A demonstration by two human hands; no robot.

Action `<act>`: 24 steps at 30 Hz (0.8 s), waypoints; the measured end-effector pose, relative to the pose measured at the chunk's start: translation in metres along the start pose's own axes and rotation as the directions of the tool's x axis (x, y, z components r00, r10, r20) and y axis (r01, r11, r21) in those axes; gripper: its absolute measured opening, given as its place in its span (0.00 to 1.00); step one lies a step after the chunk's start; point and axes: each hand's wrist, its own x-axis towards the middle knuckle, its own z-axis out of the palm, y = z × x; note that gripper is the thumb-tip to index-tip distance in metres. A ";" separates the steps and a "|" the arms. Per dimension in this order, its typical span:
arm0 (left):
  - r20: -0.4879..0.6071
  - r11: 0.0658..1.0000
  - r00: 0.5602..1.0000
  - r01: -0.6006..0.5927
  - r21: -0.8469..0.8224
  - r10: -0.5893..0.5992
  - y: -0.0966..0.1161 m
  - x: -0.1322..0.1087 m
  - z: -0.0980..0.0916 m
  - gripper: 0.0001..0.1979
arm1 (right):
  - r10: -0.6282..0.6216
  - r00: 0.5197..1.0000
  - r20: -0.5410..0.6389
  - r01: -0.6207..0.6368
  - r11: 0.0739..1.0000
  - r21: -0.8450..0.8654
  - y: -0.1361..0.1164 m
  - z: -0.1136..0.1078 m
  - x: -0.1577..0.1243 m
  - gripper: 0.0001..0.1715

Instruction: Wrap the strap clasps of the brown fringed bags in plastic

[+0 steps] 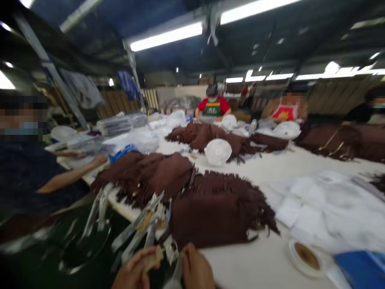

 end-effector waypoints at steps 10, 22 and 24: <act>-0.101 0.956 0.985 -0.108 0.272 0.140 -0.072 -0.001 -0.044 0.21 | -0.264 0.912 -0.313 0.086 0.870 -0.485 0.042 -0.060 0.036 0.15; 0.053 0.854 0.965 -0.252 0.455 0.256 0.007 0.030 0.054 0.24 | -0.134 0.877 -0.462 -0.225 0.735 -0.639 0.049 -0.102 0.069 0.50; 0.047 0.890 0.985 -0.172 0.421 0.168 0.013 0.024 0.068 0.23 | -0.086 0.891 -0.445 -0.238 0.747 -0.620 0.049 -0.102 0.064 0.48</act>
